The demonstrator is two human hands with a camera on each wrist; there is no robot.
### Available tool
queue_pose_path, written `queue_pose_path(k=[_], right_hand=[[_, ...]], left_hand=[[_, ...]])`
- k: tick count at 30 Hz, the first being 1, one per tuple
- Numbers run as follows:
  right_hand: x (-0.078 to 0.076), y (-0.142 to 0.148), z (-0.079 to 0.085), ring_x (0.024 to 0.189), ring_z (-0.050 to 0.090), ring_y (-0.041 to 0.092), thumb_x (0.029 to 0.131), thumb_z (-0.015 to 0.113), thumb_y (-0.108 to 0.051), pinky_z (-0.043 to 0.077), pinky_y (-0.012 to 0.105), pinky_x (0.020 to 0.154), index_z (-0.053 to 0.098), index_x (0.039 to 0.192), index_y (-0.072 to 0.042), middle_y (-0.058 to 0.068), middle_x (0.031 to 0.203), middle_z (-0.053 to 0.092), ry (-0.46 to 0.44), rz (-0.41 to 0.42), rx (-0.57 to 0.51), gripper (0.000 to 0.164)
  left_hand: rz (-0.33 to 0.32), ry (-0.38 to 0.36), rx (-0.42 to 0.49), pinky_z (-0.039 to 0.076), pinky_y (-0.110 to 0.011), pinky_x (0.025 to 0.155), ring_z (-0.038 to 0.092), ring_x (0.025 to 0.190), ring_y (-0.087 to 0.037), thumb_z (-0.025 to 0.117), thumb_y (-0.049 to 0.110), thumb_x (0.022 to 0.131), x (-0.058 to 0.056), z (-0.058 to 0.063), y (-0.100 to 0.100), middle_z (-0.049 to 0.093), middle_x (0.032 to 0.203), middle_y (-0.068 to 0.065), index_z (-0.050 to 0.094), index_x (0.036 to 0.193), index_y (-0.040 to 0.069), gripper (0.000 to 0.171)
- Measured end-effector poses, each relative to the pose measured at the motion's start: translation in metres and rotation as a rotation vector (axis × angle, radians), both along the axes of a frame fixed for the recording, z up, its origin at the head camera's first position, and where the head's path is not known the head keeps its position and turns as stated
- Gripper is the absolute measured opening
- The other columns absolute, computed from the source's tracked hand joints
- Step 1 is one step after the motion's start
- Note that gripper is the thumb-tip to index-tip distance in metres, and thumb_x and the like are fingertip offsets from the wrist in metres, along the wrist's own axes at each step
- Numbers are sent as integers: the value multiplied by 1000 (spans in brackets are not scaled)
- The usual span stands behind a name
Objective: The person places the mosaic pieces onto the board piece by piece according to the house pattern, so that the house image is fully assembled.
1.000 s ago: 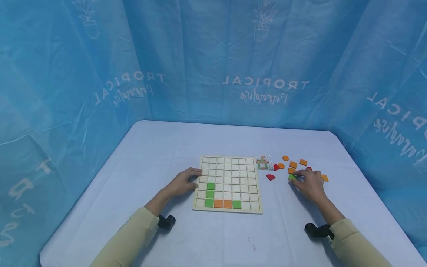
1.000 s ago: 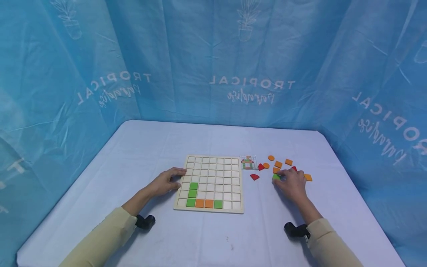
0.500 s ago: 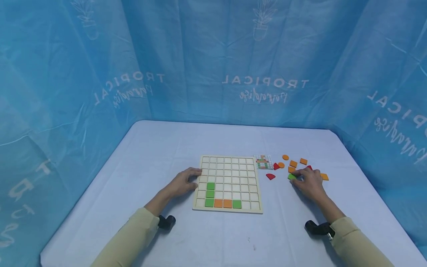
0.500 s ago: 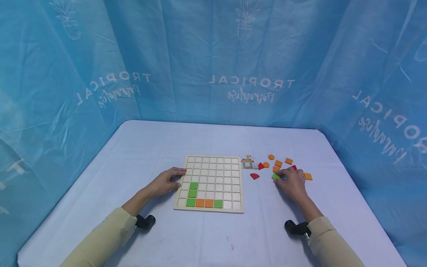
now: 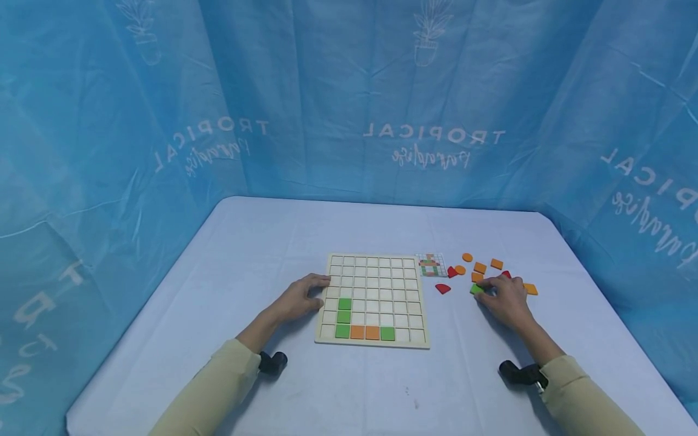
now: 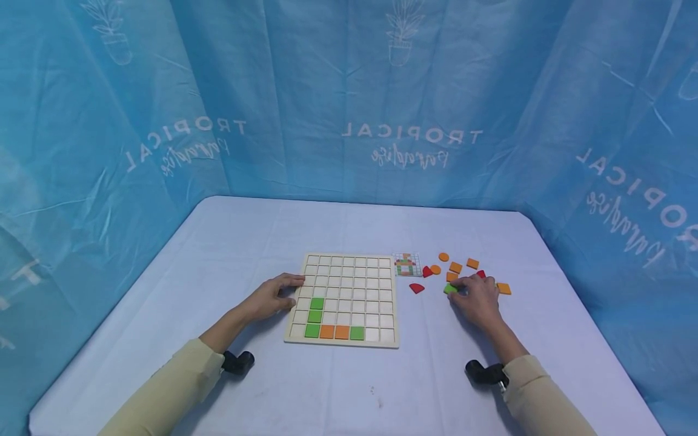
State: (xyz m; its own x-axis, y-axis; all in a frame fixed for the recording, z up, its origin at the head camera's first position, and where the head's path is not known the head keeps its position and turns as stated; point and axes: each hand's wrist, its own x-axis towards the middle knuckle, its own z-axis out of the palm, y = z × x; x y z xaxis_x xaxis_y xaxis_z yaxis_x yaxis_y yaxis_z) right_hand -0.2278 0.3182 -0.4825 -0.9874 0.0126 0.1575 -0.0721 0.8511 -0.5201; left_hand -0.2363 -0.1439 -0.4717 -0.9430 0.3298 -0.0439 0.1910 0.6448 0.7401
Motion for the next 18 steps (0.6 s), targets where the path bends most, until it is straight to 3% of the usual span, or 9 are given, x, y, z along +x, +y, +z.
queue_pose_path(k=[7, 18], right_hand=[[6, -19, 7, 108, 39, 38, 85, 71, -11, 36, 49, 80, 67, 114, 3, 21, 110, 60, 37, 90, -59, 32], [22, -97, 7, 98, 42, 25, 80, 75, -8, 34, 42, 78, 73, 105, -4, 5, 100, 65, 17, 283, -220, 25]], left_hand=[[1, 2, 1, 23, -46, 113, 31, 138, -30, 69, 0, 84, 0, 0, 1, 47, 141, -7, 56, 132, 2, 50], [8, -11, 16, 23, -46, 113, 30, 139, -29, 69, 0, 83, 0, 1, 1, 48, 141, -6, 56, 132, 2, 51]])
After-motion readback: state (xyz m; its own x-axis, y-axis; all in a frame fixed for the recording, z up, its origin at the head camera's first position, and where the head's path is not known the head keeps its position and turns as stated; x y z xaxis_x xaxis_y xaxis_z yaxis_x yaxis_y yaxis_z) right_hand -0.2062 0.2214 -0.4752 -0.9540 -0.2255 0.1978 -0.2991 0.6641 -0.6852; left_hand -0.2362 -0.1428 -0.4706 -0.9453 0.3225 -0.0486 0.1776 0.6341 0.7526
